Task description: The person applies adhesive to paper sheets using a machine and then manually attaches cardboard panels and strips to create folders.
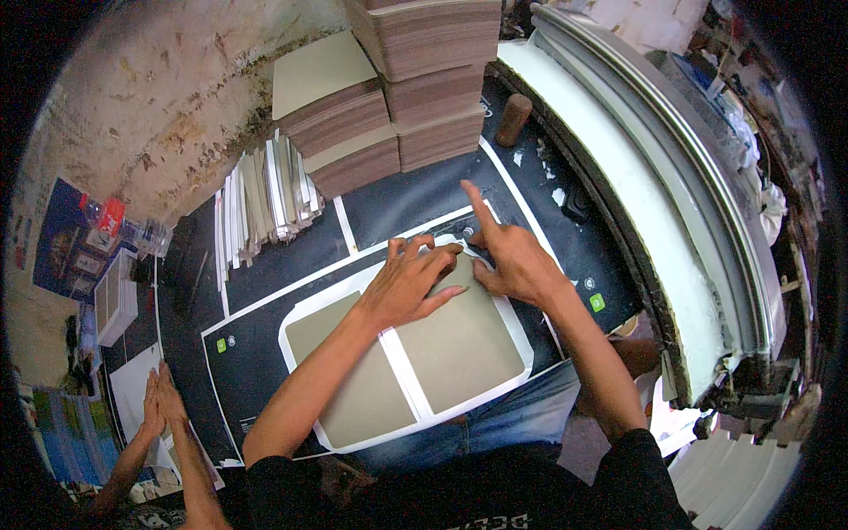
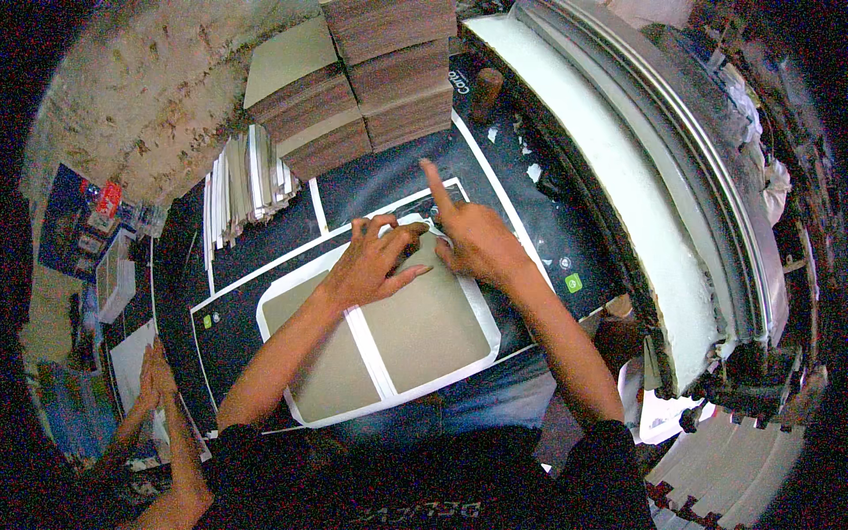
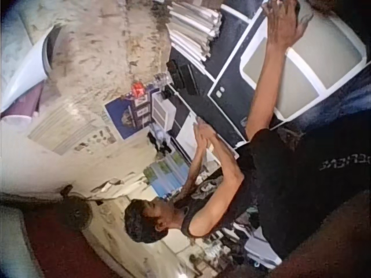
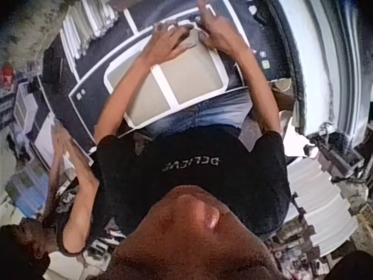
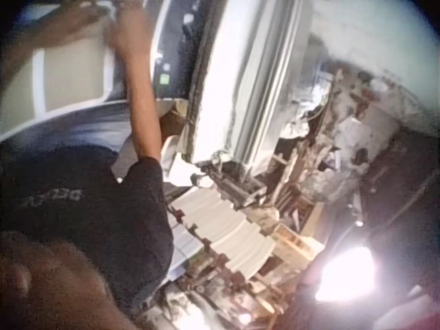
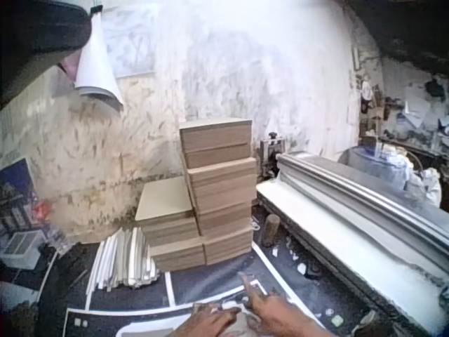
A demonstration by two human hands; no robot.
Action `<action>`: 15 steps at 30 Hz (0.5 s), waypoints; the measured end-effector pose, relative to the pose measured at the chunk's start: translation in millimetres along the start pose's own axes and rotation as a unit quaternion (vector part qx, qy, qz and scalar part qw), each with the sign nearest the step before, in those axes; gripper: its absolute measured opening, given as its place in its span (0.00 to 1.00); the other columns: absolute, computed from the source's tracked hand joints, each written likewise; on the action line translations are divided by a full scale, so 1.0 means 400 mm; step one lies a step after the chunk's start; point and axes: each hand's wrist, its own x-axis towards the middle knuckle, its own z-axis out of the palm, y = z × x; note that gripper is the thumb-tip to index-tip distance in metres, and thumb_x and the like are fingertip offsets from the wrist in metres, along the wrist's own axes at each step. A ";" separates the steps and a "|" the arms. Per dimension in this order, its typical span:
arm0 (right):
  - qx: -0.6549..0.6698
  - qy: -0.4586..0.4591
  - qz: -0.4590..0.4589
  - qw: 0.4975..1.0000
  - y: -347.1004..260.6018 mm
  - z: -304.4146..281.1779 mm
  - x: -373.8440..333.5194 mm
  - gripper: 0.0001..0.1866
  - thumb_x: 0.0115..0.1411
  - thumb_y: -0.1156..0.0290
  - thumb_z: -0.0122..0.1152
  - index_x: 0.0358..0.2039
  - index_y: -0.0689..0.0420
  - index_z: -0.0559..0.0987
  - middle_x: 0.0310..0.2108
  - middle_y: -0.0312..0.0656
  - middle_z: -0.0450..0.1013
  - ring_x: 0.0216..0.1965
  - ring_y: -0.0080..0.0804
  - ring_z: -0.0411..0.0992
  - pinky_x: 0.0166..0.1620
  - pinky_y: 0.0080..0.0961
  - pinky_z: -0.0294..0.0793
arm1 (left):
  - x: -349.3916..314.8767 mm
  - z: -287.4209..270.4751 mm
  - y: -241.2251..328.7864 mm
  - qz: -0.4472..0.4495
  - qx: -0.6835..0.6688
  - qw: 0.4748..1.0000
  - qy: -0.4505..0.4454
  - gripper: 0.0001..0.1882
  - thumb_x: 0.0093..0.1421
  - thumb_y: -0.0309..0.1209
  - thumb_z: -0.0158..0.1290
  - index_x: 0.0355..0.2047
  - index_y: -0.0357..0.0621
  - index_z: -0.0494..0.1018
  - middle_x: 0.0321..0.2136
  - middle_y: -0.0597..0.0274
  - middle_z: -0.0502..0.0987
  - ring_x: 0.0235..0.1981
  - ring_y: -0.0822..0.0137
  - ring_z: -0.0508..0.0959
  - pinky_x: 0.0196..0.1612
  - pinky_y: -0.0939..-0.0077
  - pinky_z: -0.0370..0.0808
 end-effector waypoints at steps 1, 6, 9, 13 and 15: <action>-0.030 0.001 -0.018 0.999 -0.004 0.008 0.002 0.59 0.49 0.75 0.66 0.74 0.54 0.37 0.26 0.60 0.78 0.29 0.61 0.77 0.37 0.52 0.78 | -0.001 0.000 0.000 -0.003 0.001 1.000 0.000 0.32 0.62 0.50 0.57 0.60 0.44 0.67 0.48 0.61 0.76 0.54 0.54 0.66 0.56 0.49 0.59; -0.078 -0.002 -0.057 0.995 -0.012 0.020 0.009 0.55 0.52 0.72 0.62 0.74 0.53 0.38 0.24 0.58 0.77 0.26 0.58 0.77 0.34 0.52 0.77 | -0.003 -0.003 0.000 -0.006 -0.011 1.000 0.003 0.32 0.62 0.49 0.57 0.60 0.44 0.67 0.46 0.60 0.76 0.53 0.54 0.67 0.56 0.48 0.58; -0.060 0.010 -0.055 0.997 0.013 0.036 0.008 0.54 0.52 0.73 0.61 0.74 0.53 0.40 0.24 0.56 0.77 0.26 0.57 0.77 0.34 0.52 0.77 | -0.002 0.001 0.000 -0.005 -0.011 1.000 0.007 0.31 0.63 0.49 0.57 0.60 0.43 0.68 0.45 0.61 0.76 0.52 0.54 0.67 0.56 0.48 0.58; 0.026 0.048 -0.053 0.997 0.039 0.043 0.006 0.54 0.51 0.76 0.62 0.74 0.53 0.41 0.29 0.54 0.80 0.28 0.56 0.78 0.36 0.49 0.79 | 0.000 -0.001 0.000 0.003 -0.010 1.000 0.015 0.29 0.64 0.49 0.56 0.58 0.43 0.69 0.45 0.61 0.76 0.51 0.54 0.67 0.55 0.49 0.58; 0.107 0.073 -0.003 0.992 0.039 0.039 0.003 0.53 0.52 0.78 0.62 0.74 0.53 0.43 0.32 0.53 0.81 0.30 0.52 0.80 0.37 0.43 0.81 | 0.000 0.000 0.000 0.002 -0.006 1.000 0.009 0.27 0.64 0.49 0.55 0.56 0.43 0.70 0.46 0.61 0.76 0.51 0.55 0.67 0.55 0.49 0.58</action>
